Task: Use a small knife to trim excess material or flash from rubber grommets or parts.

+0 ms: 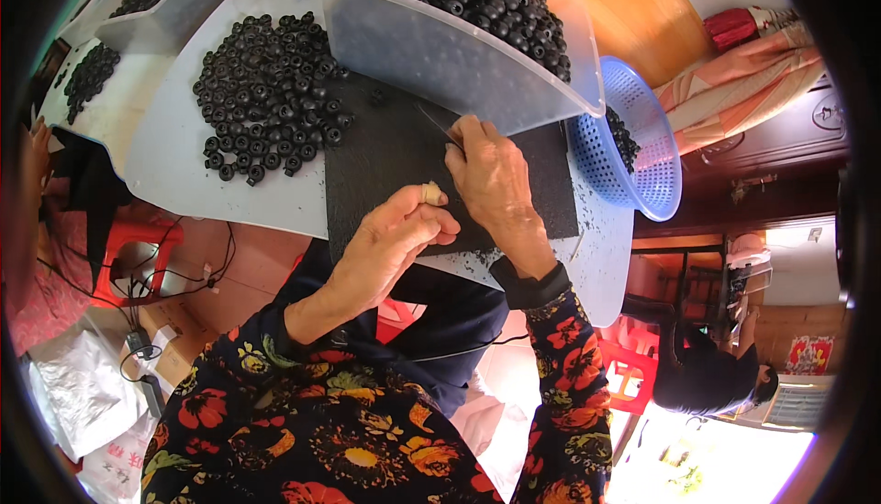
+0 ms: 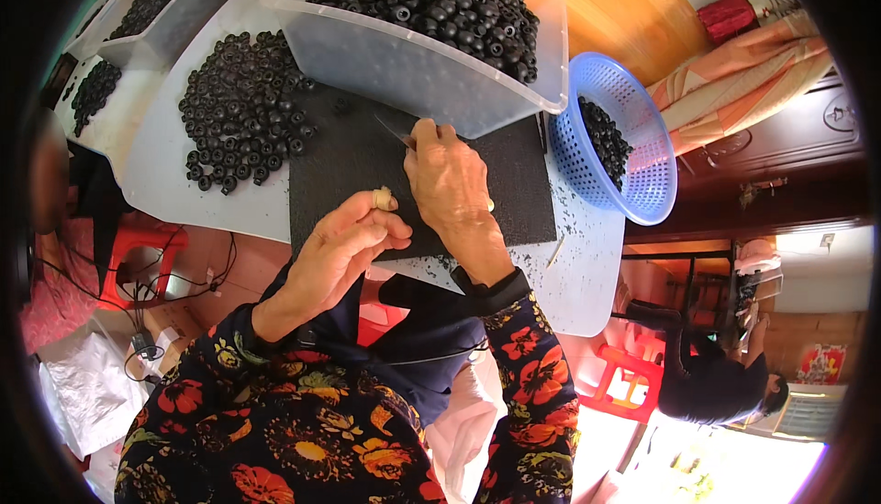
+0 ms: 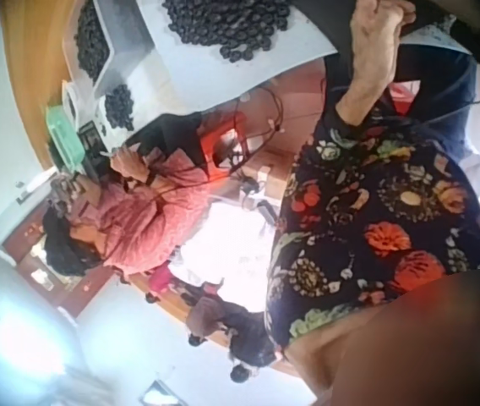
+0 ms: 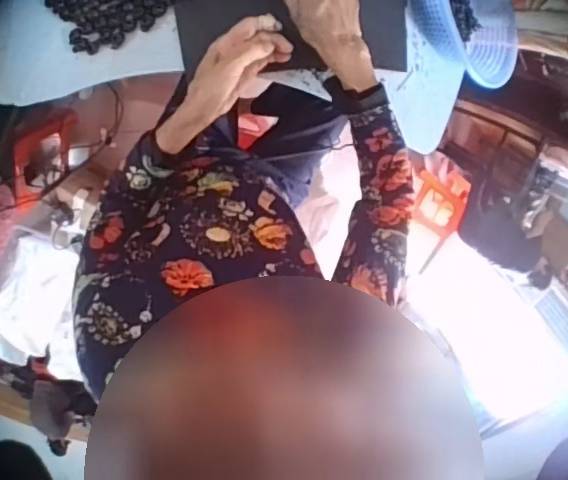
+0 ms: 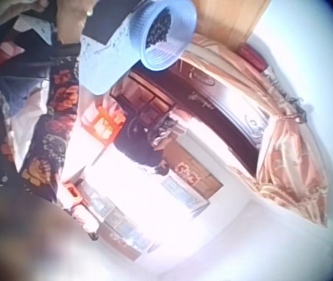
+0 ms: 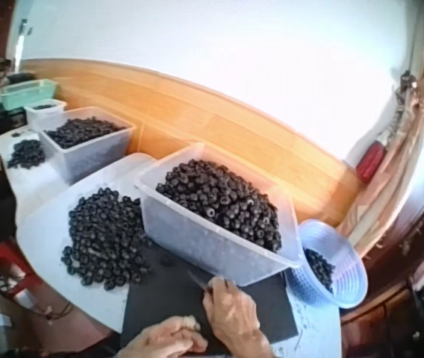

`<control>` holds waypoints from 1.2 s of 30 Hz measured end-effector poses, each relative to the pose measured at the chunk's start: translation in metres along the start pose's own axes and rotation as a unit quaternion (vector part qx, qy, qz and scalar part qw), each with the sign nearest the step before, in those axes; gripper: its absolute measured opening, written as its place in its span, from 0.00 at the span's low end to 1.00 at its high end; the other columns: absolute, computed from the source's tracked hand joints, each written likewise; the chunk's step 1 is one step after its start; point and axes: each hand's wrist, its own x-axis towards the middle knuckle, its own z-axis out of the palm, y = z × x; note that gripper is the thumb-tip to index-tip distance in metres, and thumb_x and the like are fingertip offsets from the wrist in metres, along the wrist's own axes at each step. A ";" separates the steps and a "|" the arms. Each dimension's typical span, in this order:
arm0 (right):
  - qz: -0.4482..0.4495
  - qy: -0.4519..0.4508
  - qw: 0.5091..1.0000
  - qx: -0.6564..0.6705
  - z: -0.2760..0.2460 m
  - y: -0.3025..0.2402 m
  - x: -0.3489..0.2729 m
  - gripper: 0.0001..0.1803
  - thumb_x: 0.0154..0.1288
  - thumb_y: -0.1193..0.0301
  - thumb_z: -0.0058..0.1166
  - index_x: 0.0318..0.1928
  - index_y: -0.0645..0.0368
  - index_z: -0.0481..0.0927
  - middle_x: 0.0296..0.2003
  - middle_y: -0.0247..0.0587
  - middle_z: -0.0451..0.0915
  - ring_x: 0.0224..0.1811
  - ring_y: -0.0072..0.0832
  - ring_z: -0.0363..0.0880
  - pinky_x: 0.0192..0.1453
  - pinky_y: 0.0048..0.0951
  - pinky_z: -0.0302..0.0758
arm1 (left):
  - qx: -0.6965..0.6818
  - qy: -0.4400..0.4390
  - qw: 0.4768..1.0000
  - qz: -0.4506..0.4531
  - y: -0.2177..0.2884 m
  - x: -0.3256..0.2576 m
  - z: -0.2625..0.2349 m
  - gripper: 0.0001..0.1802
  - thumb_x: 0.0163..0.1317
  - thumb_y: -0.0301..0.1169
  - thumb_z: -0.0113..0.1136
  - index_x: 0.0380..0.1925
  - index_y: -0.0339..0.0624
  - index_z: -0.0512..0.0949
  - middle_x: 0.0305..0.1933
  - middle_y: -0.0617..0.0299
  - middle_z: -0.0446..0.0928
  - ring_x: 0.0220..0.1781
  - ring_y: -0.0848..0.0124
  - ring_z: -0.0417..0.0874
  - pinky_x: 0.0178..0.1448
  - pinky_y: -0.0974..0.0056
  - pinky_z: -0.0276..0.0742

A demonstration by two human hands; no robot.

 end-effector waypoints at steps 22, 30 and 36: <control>0.104 0.212 0.914 0.330 -0.017 -0.049 -0.118 0.13 0.60 0.83 0.47 0.46 0.64 0.75 0.30 0.49 0.74 0.28 0.42 0.78 0.32 0.34 0.74 | 0.172 -0.022 0.985 0.019 -0.009 0.002 0.012 0.12 0.65 0.21 0.49 0.48 0.36 0.73 0.42 0.63 0.77 0.43 0.76 0.80 0.50 0.70 0.77; 0.248 0.187 0.824 0.473 -0.018 -0.053 -0.139 0.07 0.69 0.77 0.44 0.44 0.63 0.73 0.31 0.37 0.78 0.33 0.19 0.76 0.36 0.23 0.74 | 0.200 -0.024 0.979 0.006 -0.007 -0.006 0.019 0.14 0.63 0.20 0.52 0.49 0.31 0.74 0.40 0.64 0.77 0.44 0.78 0.78 0.50 0.72 0.74; 0.294 0.173 0.665 0.665 -0.010 -0.055 -0.149 0.10 0.69 0.68 0.51 0.41 0.63 0.74 0.27 0.28 0.73 0.25 0.13 0.67 0.27 0.18 0.66 | 0.259 -0.044 0.964 0.048 -0.011 -0.007 0.028 0.13 0.62 0.19 0.55 0.48 0.32 0.76 0.39 0.66 0.76 0.40 0.80 0.75 0.48 0.73 0.74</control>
